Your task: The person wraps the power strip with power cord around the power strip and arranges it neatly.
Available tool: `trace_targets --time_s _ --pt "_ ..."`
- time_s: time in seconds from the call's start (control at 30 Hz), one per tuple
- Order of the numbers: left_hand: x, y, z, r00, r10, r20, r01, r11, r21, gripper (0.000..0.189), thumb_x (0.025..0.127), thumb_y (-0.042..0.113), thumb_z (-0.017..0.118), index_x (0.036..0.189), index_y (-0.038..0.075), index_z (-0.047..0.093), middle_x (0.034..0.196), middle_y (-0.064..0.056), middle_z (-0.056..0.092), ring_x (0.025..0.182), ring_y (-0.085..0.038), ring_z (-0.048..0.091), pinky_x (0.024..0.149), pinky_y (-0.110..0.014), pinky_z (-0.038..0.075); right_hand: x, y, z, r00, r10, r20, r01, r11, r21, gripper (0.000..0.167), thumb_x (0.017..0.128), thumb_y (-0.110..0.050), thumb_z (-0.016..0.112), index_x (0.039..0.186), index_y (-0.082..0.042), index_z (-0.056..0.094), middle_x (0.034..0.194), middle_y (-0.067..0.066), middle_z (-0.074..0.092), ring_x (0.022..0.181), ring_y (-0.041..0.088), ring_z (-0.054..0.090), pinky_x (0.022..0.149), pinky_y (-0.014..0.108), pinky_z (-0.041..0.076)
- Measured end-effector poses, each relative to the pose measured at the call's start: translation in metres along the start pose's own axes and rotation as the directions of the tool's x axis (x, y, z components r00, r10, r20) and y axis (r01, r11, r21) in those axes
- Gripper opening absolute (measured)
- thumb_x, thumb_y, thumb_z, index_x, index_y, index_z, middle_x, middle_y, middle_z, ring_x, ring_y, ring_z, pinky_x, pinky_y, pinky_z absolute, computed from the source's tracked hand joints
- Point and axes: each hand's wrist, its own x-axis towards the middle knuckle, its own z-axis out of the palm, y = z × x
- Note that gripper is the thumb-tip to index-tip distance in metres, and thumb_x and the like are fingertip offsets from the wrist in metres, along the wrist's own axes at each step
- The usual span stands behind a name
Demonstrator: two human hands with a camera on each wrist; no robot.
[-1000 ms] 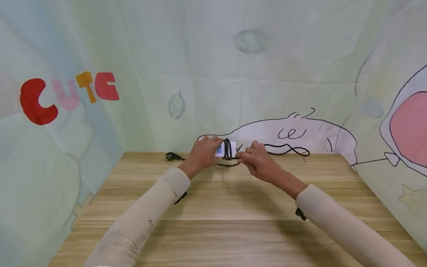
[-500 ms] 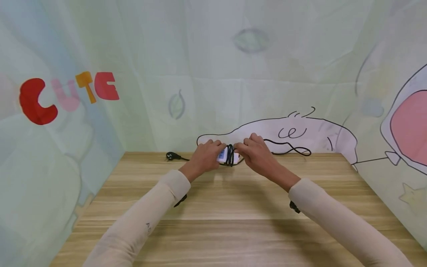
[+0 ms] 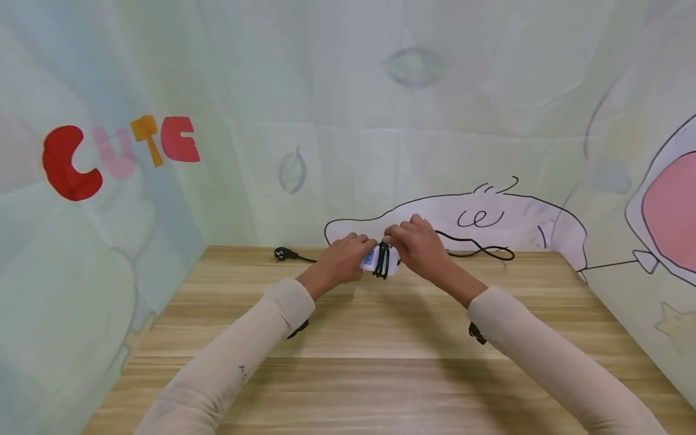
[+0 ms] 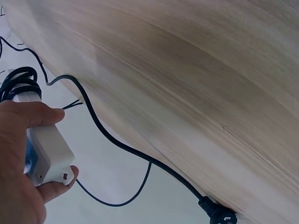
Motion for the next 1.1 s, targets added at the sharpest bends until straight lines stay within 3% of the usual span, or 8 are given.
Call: trace_targets --time_s 0.3,0.47,0.67,0.9,0.97,1.1 --pt "-0.001 0.003 0.001 0.999 0.039 -0.003 -0.039 0.999 0.018 0.056 0.091 0.0 0.086 0.143 0.002 0.065 0.134 -0.017 0.075 0.117 -0.037 0.071 0.093 -0.049 0.065 0.004 0.007 0.002 0.991 0.101 0.082 -0.107 0.992 0.064 0.017 0.107 -0.018 0.076 0.11 -0.003 0.081 0.097 0.012 0.085 0.075 0.027 0.056 0.074 0.04 0.044" --pt "-0.002 0.002 0.003 0.996 0.069 -0.053 -0.066 0.996 0.052 0.054 0.09 0.002 0.088 0.138 0.003 0.065 0.13 -0.017 0.075 0.115 -0.038 0.072 0.09 -0.049 0.065 0.01 0.009 0.002 0.959 0.227 0.167 -0.248 0.962 0.114 0.021 0.108 -0.021 0.075 0.112 -0.003 0.083 0.102 0.012 0.086 0.08 0.028 0.058 0.075 0.04 0.047" --pt "-0.003 0.002 0.005 0.992 0.09 -0.093 -0.087 0.996 0.033 0.054 0.088 0.001 0.088 0.137 0.004 0.065 0.13 -0.017 0.075 0.116 -0.037 0.072 0.091 -0.049 0.065 0.017 0.013 0.0 0.895 0.361 0.264 -0.42 0.88 0.223 0.021 0.107 -0.024 0.077 0.114 -0.005 0.085 0.105 0.011 0.086 0.088 0.027 0.065 0.081 0.04 0.051" --pt "-0.005 0.005 0.003 0.982 0.139 -0.129 -0.142 0.99 -0.02 0.055 0.089 0.001 0.088 0.139 0.004 0.065 0.132 -0.016 0.075 0.119 -0.037 0.072 0.094 -0.048 0.066 0.02 0.019 -0.005 0.791 0.529 0.307 -0.612 0.706 0.358 0.021 0.097 -0.022 0.091 0.11 -0.006 0.087 0.107 0.013 0.086 0.09 0.023 0.075 0.079 0.032 0.057" --pt "-0.005 0.005 0.004 0.979 0.144 -0.145 -0.149 0.989 -0.026 0.055 0.089 0.002 0.088 0.139 0.004 0.065 0.132 -0.016 0.075 0.119 -0.036 0.072 0.093 -0.048 0.066 0.02 0.022 -0.004 0.775 0.55 0.311 -0.632 0.679 0.374 0.021 0.097 -0.023 0.092 0.109 -0.006 0.087 0.107 0.013 0.086 0.091 0.022 0.075 0.078 0.03 0.056" --pt "-0.004 0.005 0.005 0.971 0.15 -0.188 -0.158 0.987 -0.027 0.055 0.089 0.003 0.09 0.137 0.004 0.065 0.131 -0.015 0.074 0.117 -0.036 0.072 0.093 -0.047 0.066 0.018 0.026 -0.002 0.768 0.565 0.302 -0.64 0.662 0.39 0.021 0.097 -0.022 0.091 0.11 -0.006 0.089 0.111 0.014 0.084 0.095 0.022 0.069 0.079 0.031 0.052"
